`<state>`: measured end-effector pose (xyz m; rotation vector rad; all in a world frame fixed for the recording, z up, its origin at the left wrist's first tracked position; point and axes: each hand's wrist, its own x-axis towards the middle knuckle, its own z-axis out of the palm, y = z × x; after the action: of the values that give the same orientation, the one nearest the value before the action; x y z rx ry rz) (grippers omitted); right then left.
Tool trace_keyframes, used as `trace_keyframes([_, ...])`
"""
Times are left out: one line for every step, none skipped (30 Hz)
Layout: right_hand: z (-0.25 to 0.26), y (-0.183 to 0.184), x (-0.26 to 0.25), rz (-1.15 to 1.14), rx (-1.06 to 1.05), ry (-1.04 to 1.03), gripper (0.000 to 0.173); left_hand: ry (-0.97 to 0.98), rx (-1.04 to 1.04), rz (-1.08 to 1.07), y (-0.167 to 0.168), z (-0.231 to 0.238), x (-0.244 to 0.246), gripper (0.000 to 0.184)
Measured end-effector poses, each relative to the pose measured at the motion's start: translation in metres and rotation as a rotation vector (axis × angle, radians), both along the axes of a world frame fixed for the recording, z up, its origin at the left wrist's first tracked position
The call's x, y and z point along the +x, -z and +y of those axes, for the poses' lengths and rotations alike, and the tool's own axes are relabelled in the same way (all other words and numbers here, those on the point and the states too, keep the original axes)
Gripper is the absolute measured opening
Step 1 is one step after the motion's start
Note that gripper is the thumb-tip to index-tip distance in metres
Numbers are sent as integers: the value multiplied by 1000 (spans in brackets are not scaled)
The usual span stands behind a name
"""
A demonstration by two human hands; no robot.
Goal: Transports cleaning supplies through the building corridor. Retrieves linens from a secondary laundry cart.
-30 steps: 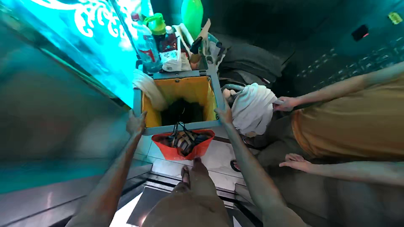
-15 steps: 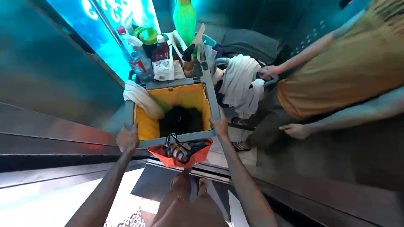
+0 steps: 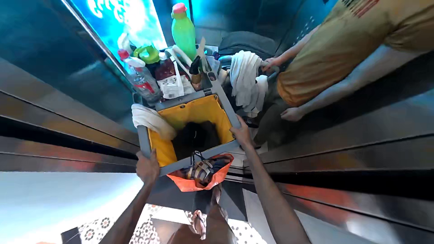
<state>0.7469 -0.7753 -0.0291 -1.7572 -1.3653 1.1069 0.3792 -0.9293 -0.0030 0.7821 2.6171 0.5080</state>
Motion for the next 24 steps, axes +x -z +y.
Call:
trace_keyframes([-10, 0, 7, -2, 20, 0, 76, 8, 1, -11, 0, -12, 7, 72])
trace_keyframes([-19, -1, 15, -1, 34, -3, 76, 13, 6, -23, 1, -23, 14, 72])
trace_keyframes([-27, 1, 22, 1, 45, -6, 75, 14, 13, -35, 3, -34, 19, 72])
trace_keyframes([-35, 2, 29, 5, 55, -10, 75, 10, 21, -52, 3, -45, 26, 72])
trace_keyframes([-43, 2, 36, 10, 67, -14, 74, 2, 29, -69, 3, -55, 33, 72])
trace_keyframes([-52, 0, 42, 10, 76, -20, 73, -14, 36, -93, 3, -65, 39, 73])
trace_keyframes([-61, -2, 47, 10, 82, -22, 73, -26, 38, -112, 4, -76, 44, 74])
trace_keyframes([-70, -3, 52, 4, 79, -15, 73, -30, 42, -127, 5, -85, 50, 75])
trace_keyframes([-78, -5, 57, -4, 66, -5, 73, -32, 51, -139, 8, -94, 55, 76])
trace_keyframes([-85, -6, 63, -19, 47, 14, 70, -34, 76, -164, 10, -105, 59, 77])
trace_keyframes([-92, -7, 67, -38, 18, 39, 66, -39, 124, -218, 10, -116, 64, 77])
trace_keyframes([-97, -10, 71, -64, -21, 81, 59, -57, 196, -307, 11, -127, 69, 76])
trace_keyframes([-104, -14, 73, -87, -63, 139, 52, -95, 266, -431, 10, -139, 77, 73])
trace_keyframes([-112, -19, 74, -87, -101, 196, 49, -151, 333, -572, 7, -153, 87, 68])
trace_keyframes([-121, -24, 76, -49, -130, 245, 48, -224, 405, -729, 3, -166, 100, 63])
trace_keyframes([-129, -28, 80, 6, -146, 280, 48, -305, 493, -885, 0, -177, 114, 56])
trace_keyframes([-133, -31, 83, 51, -147, 310, 48, -370, 595, -1017, -4, -181, 126, 49])
trace_keyframes([-134, -32, 85, 84, -145, 331, 49, -426, 677, -1114, -8, -180, 134, 47])
trace_keyframes([-136, -32, 86, 95, -146, 341, 48, -480, 726, -1174, -11, -180, 140, 49])
trace_keyframes([-137, -32, 87, 92, -154, 348, 47, -544, 743, -1182, -13, -180, 144, 52])
trace_keyframes([-140, -32, 89, 78, -167, 356, 47, -614, 739, -1154, -13, -181, 148, 56])
trace_keyframes([-141, -35, 89, 71, -178, 371, 48, -681, 716, -1109, -14, -181, 151, 58])
trace_keyframes([-143, -39, 88, 74, -189, 393, 47, -733, 682, -1070, -16, -179, 151, 61])
trace_keyframes([-147, -45, 83, 91, -208, 419, 44, -754, 649, -1053, -19, -179, 146, 62])
